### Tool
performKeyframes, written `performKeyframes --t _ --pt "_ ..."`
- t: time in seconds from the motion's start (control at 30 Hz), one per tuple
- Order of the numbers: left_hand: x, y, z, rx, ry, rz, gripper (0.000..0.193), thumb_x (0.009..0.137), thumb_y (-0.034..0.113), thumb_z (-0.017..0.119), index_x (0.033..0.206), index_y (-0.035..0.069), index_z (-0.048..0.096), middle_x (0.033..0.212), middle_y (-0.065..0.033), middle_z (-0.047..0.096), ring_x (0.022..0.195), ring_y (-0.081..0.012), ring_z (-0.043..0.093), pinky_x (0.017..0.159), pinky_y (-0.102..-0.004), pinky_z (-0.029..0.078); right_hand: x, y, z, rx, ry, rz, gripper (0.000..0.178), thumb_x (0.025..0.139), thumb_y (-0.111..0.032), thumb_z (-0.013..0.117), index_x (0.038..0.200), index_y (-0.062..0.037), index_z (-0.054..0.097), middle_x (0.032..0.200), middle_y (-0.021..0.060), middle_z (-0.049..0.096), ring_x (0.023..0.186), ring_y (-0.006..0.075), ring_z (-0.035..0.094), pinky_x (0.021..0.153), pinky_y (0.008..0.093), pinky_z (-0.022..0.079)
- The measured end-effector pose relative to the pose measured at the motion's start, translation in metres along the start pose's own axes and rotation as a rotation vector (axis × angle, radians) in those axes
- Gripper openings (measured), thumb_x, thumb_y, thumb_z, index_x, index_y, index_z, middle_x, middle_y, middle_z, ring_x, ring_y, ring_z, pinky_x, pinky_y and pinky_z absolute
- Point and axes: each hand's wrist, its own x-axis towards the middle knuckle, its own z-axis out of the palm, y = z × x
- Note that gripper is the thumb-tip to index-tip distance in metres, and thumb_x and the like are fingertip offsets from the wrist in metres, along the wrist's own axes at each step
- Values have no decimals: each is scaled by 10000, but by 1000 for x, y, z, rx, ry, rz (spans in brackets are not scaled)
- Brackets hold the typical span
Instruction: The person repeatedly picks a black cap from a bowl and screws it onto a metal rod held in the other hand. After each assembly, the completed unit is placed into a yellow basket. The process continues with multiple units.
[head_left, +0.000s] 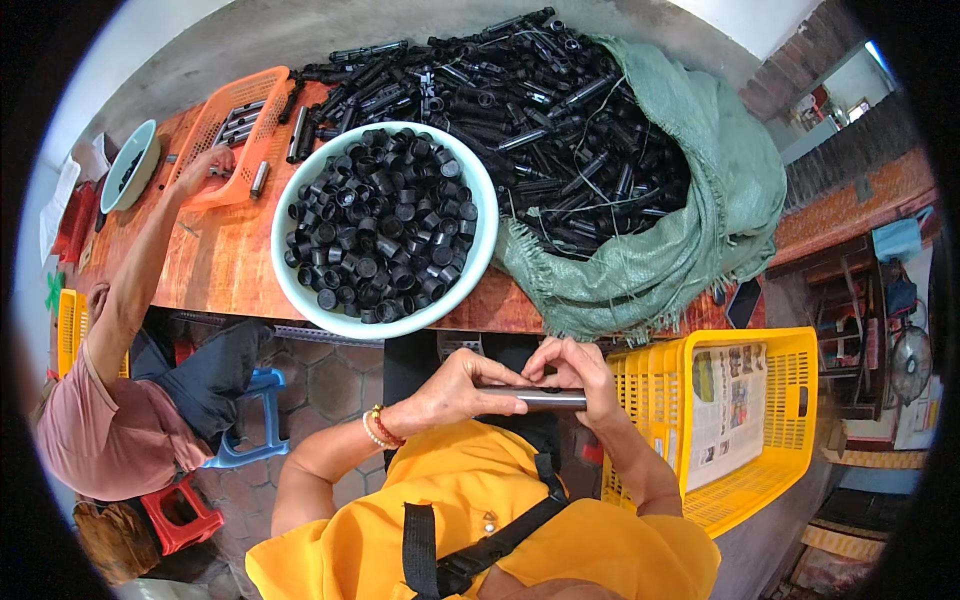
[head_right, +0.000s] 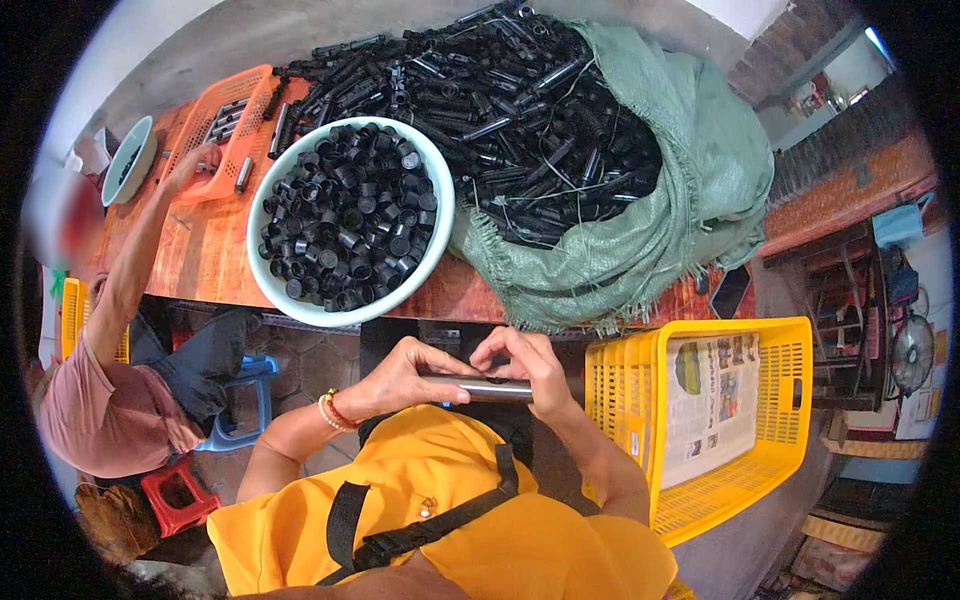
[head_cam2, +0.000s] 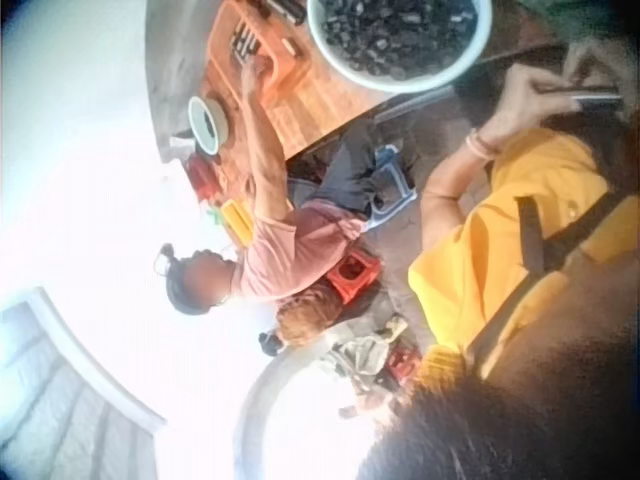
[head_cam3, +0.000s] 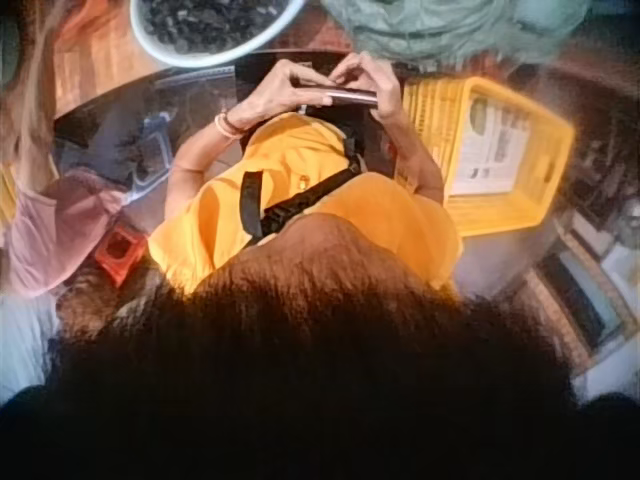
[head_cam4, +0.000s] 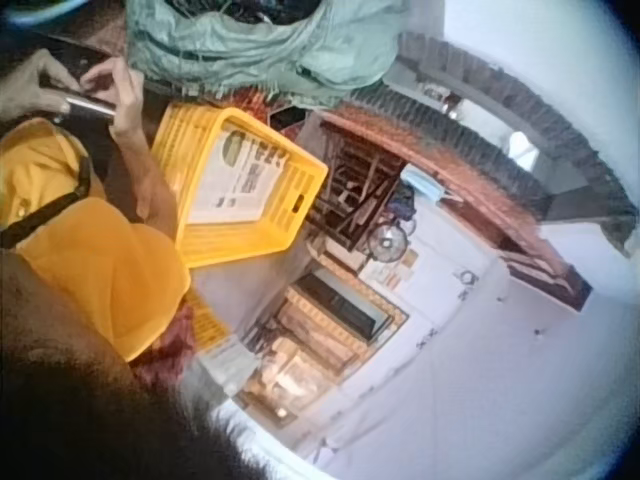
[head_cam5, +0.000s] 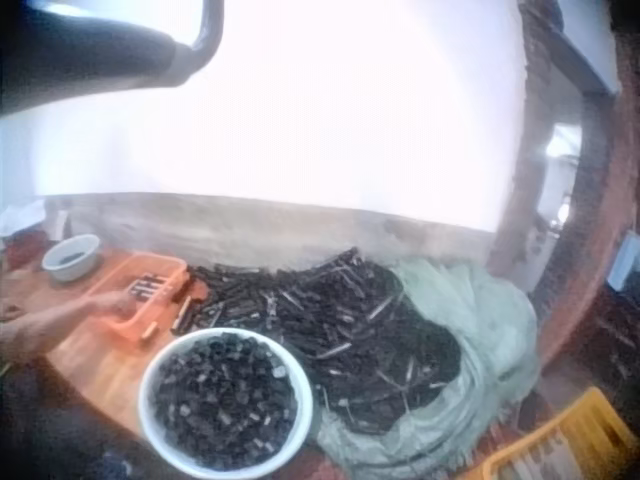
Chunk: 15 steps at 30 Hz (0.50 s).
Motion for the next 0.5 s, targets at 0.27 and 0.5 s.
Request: performKeyframes --t 0.27,0.5 --pt "-10 13 8 346 64 140 310 741 131 772 1013 7 688 927 -123 704 822 -103 652 738 -244 512 -2 7 -1 129 -57 -32 592 1006 -355 257 813 89 598 861 187 573 867 282 604 798 372 492" --pt "-13 21 11 584 94 297 301 728 155 774 976 6 690 849 -170 686 750 -265 688 630 -302 525 9 19 -10 283 -61 112 658 998 -401 225 779 77 621 832 171 560 843 278 574 832 386 443"
